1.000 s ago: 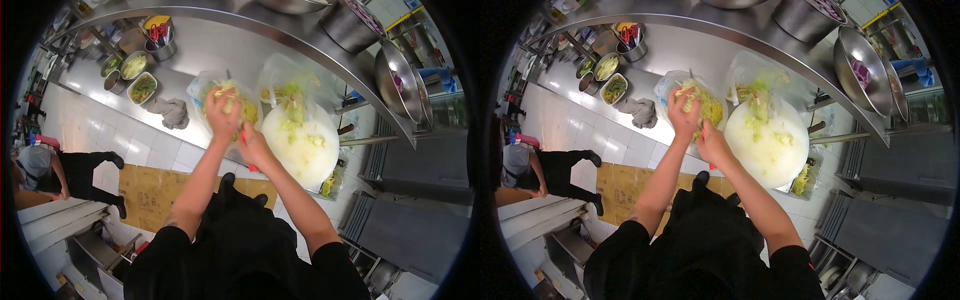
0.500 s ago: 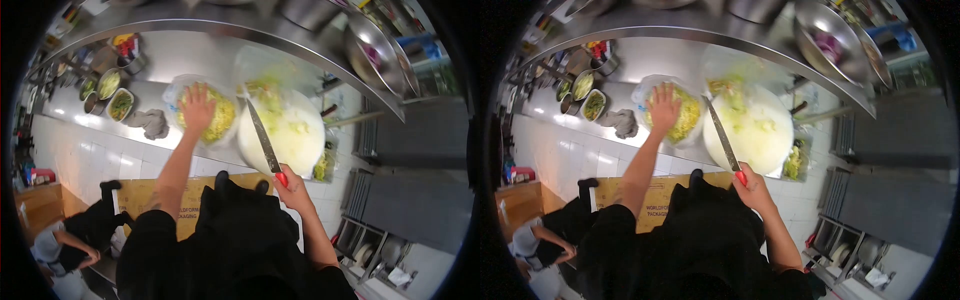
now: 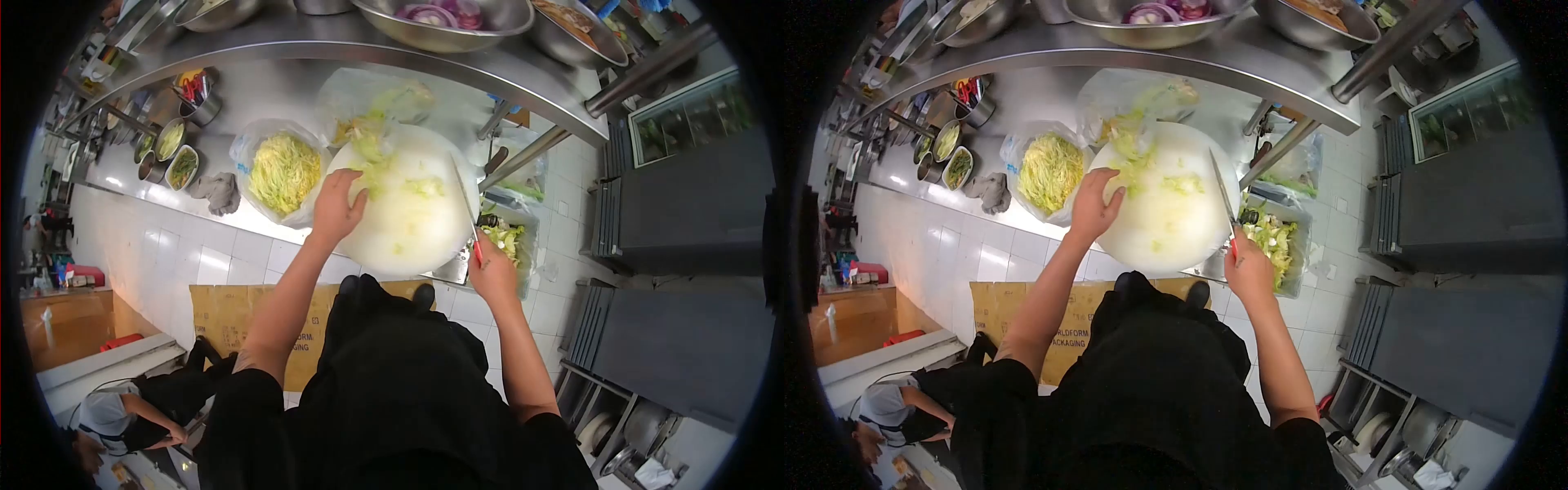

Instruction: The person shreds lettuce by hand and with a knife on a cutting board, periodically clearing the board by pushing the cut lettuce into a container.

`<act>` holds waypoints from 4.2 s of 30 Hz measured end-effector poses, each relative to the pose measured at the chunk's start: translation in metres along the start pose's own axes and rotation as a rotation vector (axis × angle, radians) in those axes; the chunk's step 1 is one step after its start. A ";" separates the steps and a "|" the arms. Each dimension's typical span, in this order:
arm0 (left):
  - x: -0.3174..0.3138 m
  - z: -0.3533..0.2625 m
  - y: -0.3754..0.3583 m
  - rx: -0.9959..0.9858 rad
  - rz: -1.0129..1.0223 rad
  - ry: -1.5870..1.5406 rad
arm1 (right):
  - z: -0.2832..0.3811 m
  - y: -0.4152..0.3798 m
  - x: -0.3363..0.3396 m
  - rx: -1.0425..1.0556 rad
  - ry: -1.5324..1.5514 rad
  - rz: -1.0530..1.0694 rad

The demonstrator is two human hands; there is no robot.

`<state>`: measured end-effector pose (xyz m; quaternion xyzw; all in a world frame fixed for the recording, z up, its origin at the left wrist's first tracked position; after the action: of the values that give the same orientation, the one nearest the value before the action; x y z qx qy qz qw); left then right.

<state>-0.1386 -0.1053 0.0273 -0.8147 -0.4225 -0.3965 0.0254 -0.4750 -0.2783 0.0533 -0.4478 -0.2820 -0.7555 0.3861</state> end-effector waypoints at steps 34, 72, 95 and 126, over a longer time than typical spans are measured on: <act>-0.050 -0.064 -0.039 0.019 0.110 -0.579 | 0.194 -0.024 -0.084 -0.352 0.955 0.042; 0.002 0.003 -0.036 0.519 0.701 -0.671 | 0.025 -0.071 -0.005 -0.139 0.237 0.090; -0.012 -0.067 -0.044 0.154 0.498 0.049 | 0.089 -0.006 -0.012 0.227 -0.044 0.020; -0.033 -0.050 -0.025 -0.387 0.472 -0.051 | 0.078 -0.111 0.000 -0.388 0.436 -0.064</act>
<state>-0.1988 -0.1299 0.0320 -0.8896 -0.1385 -0.4324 -0.0495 -0.5323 -0.1575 0.0789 -0.3314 -0.0565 -0.8855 0.3207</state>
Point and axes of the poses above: each hand's wrist, its own y-axis towards the middle knuckle, its own x-axis out of the back of the hand, z = x × y, the point moved 2 cm from there along y, towards the middle knuckle, and after that the axes turned 12 degrees about x, right-handed, at the moved point
